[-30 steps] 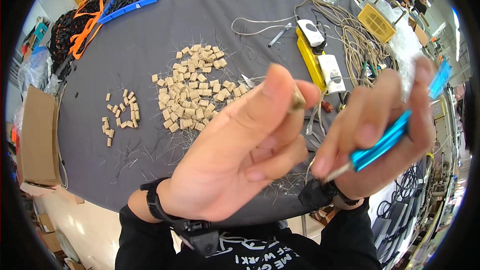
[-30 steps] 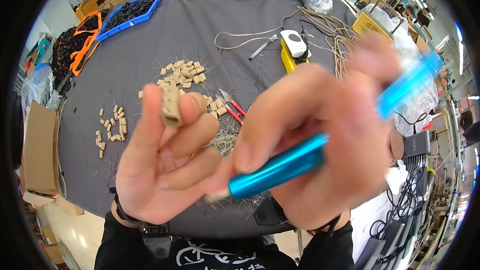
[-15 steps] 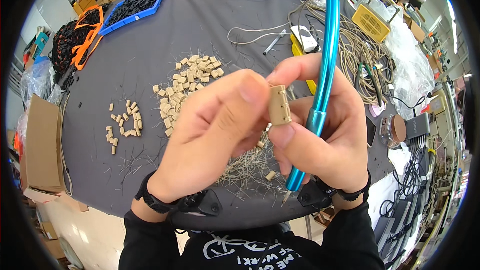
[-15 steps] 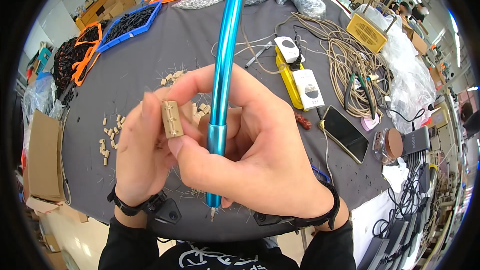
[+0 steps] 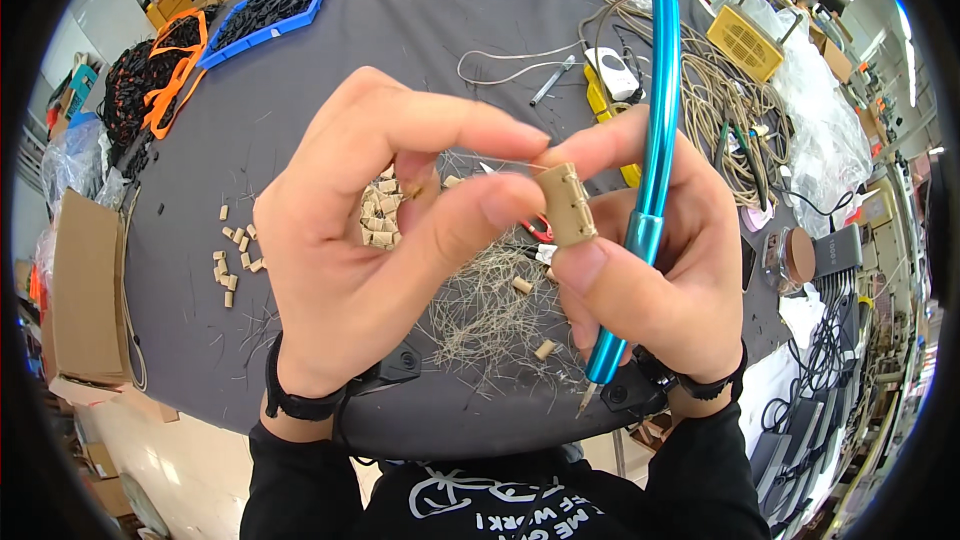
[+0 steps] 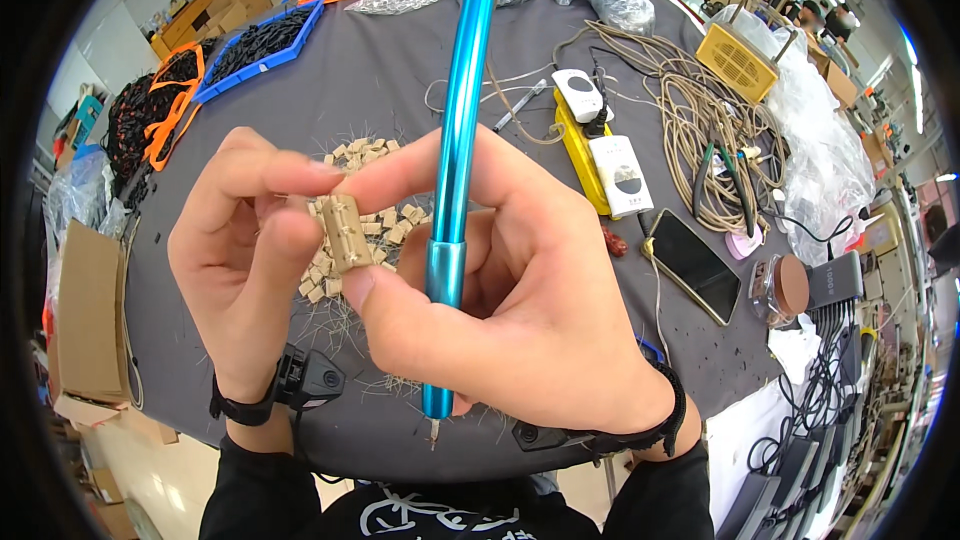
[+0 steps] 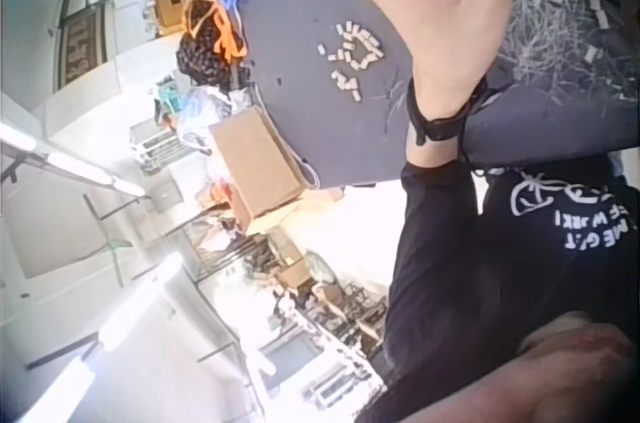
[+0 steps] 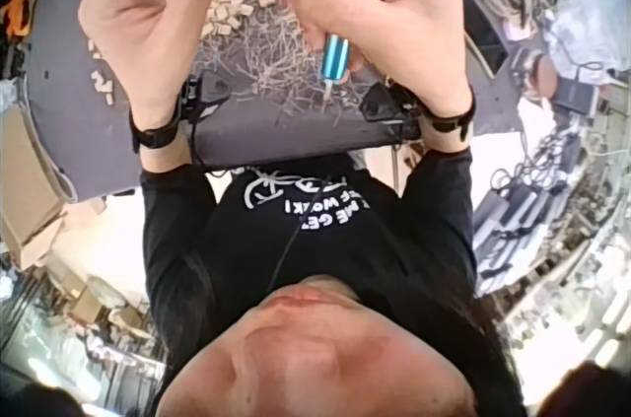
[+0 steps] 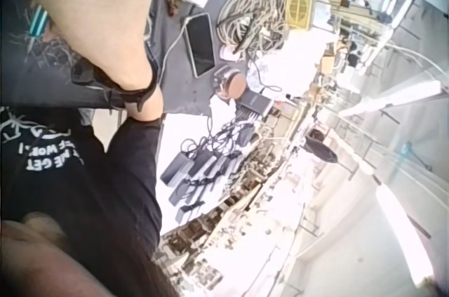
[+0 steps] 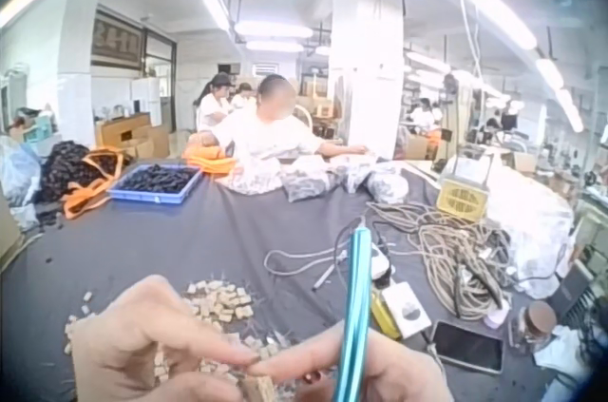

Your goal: The person uses a soldering iron to apply solder to small beige cylindrical components. They pick up a component from a pile on the table, hold it with their left hand, and apply the soldering iron with their right hand to the component's surface. The person repeats this process for multiple components throughout the clip.

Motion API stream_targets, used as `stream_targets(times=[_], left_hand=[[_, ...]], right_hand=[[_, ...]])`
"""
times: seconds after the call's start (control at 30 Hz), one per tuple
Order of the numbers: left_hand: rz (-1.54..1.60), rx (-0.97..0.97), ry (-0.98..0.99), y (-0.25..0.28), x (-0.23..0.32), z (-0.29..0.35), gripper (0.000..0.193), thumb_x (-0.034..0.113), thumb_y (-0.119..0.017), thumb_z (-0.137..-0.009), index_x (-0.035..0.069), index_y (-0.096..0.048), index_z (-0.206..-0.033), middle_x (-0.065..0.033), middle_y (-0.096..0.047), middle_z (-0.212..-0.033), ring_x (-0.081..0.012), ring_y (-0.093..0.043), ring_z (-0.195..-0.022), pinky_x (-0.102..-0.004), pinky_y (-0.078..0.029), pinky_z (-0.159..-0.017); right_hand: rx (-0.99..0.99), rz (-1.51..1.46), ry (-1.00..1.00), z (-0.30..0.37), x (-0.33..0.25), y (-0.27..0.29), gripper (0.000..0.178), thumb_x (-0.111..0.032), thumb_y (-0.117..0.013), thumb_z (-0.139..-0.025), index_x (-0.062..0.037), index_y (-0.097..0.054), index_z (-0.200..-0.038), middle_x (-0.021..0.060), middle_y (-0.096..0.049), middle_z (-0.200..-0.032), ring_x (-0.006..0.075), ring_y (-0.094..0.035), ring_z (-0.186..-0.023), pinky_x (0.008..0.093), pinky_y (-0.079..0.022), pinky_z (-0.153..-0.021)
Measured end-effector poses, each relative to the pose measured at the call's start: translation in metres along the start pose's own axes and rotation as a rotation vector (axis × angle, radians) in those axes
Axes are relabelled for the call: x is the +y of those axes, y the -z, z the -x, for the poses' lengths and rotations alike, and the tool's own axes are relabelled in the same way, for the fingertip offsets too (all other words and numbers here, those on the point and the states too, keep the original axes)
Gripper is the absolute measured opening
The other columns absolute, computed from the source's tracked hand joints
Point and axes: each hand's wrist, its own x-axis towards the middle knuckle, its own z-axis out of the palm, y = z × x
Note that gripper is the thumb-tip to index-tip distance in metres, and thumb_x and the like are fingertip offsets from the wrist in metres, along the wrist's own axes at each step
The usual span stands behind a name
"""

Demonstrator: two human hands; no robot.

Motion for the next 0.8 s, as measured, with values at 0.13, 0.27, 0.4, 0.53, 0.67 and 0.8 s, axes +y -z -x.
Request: stream_targets(times=[0.13, 0.27, 0.4, 0.53, 0.67, 0.8], left_hand=[[0.021, 0.063, 0.013, 0.001, 0.0, 0.003, 0.011, 0.012, -0.057, -0.08, 0.002, -0.056, -0.084, 0.0006, -0.043, -0.07, -0.0055, -0.036, -0.063, -0.0185, -0.028, -0.056], [-0.058, 0.089, 0.006, 0.005, -0.004, 0.0, 0.01, 0.004, -0.058, -0.075, 0.002, -0.055, -0.084, -0.0002, -0.045, -0.071, -0.0061, -0.037, -0.064, -0.0191, -0.029, -0.057], [-0.292, 0.004, 0.064, 0.003, -0.005, -0.003, 0.028, 0.001, -0.064, -0.063, 0.003, -0.056, -0.089, -0.0003, -0.045, -0.074, -0.0071, -0.037, -0.063, -0.019, -0.03, -0.058], [-0.295, 0.037, -0.073, 0.0, 0.004, -0.006, 0.037, 0.002, -0.067, -0.055, 0.005, -0.059, -0.091, -0.0009, -0.044, -0.076, -0.0085, -0.037, -0.061, -0.0194, -0.03, -0.056], [-0.383, 0.052, -0.345, 0.004, -0.007, -0.002, 0.035, 0.002, -0.068, -0.052, 0.005, -0.061, -0.087, -0.0016, -0.045, -0.075, -0.0092, -0.037, -0.06, -0.0203, -0.03, -0.054], [-0.369, 0.049, -0.385, 0.007, -0.005, -0.003, 0.031, 0.001, -0.068, -0.052, 0.003, -0.061, -0.082, 0.0003, -0.045, -0.068, -0.0089, -0.036, -0.056, -0.0213, -0.026, -0.051]], right_hand=[[-0.022, 0.009, 0.018, -0.001, 0.002, 0.0, 0.037, -0.008, -0.059, -0.069, 0.0044, -0.042, -0.1, 0.0063, -0.052, -0.05, 0.0092, -0.048, -0.036, 0.0174, -0.034, -0.033], [-0.007, 0.006, 0.04, -0.001, 0.001, -0.002, 0.038, -0.009, -0.06, -0.069, 0.0051, -0.042, -0.1, 0.0062, -0.051, -0.05, 0.0091, -0.047, -0.035, 0.0174, -0.034, -0.033], [0.001, -0.021, 0.046, -0.002, 0.002, -0.001, 0.038, -0.01, -0.06, -0.071, 0.0055, -0.042, -0.1, 0.0059, -0.051, -0.049, 0.0089, -0.046, -0.034, 0.0174, -0.032, -0.032], [-0.016, -0.003, 0.028, -0.003, 0.002, 0.002, 0.036, -0.012, -0.059, -0.072, 0.0049, -0.041, -0.1, 0.0055, -0.051, -0.049, 0.0089, -0.046, -0.034, 0.0173, -0.031, -0.032], [-0.047, -0.018, -0.025, -0.005, 0.005, 0.003, 0.037, -0.014, -0.06, -0.073, 0.0028, -0.041, -0.1, 0.0052, -0.051, -0.049, 0.0086, -0.045, -0.034, 0.0171, -0.031, -0.032], [-0.092, -0.005, -0.097, -0.006, -0.003, -0.002, 0.037, -0.017, -0.062, -0.074, 0.0014, -0.042, -0.099, 0.0052, -0.052, -0.05, 0.0076, -0.045, -0.036, 0.017, -0.032, -0.033]])
